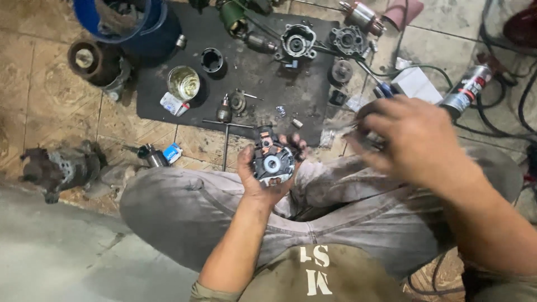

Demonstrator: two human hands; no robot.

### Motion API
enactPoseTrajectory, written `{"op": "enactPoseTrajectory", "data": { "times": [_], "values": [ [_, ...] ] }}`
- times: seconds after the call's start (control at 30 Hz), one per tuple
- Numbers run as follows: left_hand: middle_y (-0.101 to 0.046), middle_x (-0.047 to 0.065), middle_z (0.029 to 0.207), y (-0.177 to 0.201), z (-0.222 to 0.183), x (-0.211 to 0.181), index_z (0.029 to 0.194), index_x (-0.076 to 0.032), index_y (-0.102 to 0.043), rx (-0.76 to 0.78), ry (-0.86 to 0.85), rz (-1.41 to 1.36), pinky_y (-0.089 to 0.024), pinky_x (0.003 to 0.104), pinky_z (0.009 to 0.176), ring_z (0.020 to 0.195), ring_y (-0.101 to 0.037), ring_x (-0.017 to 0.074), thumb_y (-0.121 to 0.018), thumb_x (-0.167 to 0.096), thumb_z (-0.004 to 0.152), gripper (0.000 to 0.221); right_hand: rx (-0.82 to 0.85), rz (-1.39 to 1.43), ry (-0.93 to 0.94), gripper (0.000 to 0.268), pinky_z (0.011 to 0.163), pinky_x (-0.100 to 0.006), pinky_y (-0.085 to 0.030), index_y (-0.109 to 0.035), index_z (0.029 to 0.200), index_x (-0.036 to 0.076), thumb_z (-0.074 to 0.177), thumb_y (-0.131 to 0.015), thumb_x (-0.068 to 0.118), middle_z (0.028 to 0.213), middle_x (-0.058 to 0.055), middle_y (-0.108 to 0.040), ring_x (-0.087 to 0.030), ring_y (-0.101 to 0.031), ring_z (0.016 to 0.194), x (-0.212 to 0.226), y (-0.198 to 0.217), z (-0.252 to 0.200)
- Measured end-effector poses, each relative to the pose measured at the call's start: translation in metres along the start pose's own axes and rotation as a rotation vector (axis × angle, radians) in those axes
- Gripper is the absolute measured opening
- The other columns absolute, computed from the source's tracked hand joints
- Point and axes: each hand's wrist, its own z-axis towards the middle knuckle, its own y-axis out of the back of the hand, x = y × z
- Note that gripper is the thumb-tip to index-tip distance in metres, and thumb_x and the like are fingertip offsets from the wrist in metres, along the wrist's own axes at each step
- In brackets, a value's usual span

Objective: Reassembling the internal components of a small electric motor, including the brush holder and housing.

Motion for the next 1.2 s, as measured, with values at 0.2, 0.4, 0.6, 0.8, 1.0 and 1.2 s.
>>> {"op": "enactPoseTrajectory", "data": {
  "times": [0.2,0.4,0.6,0.8,1.0,1.2],
  "values": [
    [-0.066,0.024,0.113,0.049,0.009,0.009,0.121,-0.002,-0.059,-0.046,0.022,-0.023,-0.059,0.048,0.094,0.108,-0.069,0.0388,-0.073,-0.061,0.078,0.074,0.774,0.027,-0.433,0.046,0.084,-0.049,-0.060,-0.080,0.103,0.022,0.092,-0.051,0.057,0.097,-0.011,-0.081,-0.031,-0.077,0.102,-0.039,-0.145,0.027],
    [-0.060,0.025,0.114,0.041,0.004,0.016,0.119,-0.001,-0.056,0.003,0.039,-0.022,-0.054,0.046,0.096,0.107,-0.066,0.0383,-0.060,-0.066,0.090,0.071,0.851,0.074,-0.379,0.043,0.086,-0.055,-0.058,-0.080,0.103,0.015,0.088,-0.057,0.048,0.101,-0.018,-0.080,-0.036,-0.076,0.106,-0.053,-0.250,0.026],
    [-0.071,0.025,0.101,0.029,0.001,0.016,0.112,0.004,-0.066,-0.239,-0.033,-0.051,-0.059,0.044,0.089,0.096,-0.073,0.0371,-0.063,-0.047,0.098,0.053,-0.227,0.462,-0.099,0.015,0.072,-0.042,-0.053,-0.076,0.108,0.013,0.098,-0.072,0.024,0.083,-0.008,-0.063,-0.033,-0.067,0.080,0.016,-0.048,0.060],
    [-0.073,0.013,0.112,0.000,-0.007,0.014,0.115,-0.006,-0.069,-0.347,-0.127,0.050,-0.056,0.030,0.091,0.105,-0.070,0.0234,-0.058,-0.039,0.098,0.039,-0.085,0.495,0.157,0.033,0.061,-0.046,-0.044,-0.073,0.110,0.004,0.094,-0.071,0.033,0.088,-0.011,-0.055,-0.029,-0.053,0.074,0.090,-0.002,0.061],
    [-0.070,0.017,0.114,0.007,-0.009,0.009,0.123,-0.001,-0.063,-0.132,-0.144,0.075,-0.053,0.036,0.097,0.109,-0.067,0.0286,-0.053,-0.037,0.104,0.043,-0.136,0.551,0.246,0.016,0.059,-0.043,-0.041,-0.072,0.098,0.005,0.090,-0.075,0.019,0.084,-0.011,-0.053,-0.027,-0.050,0.071,0.092,-0.006,0.059],
    [-0.071,0.017,0.113,0.008,-0.013,0.011,0.119,0.003,-0.066,-0.234,-0.126,0.194,-0.053,0.034,0.098,0.108,-0.069,0.0256,-0.055,-0.033,0.103,0.041,-0.068,0.476,0.241,0.016,0.064,-0.042,-0.037,-0.074,0.096,0.012,0.087,-0.074,0.025,0.084,-0.009,-0.052,-0.027,-0.049,0.076,0.082,0.000,0.048]
  ]
}}
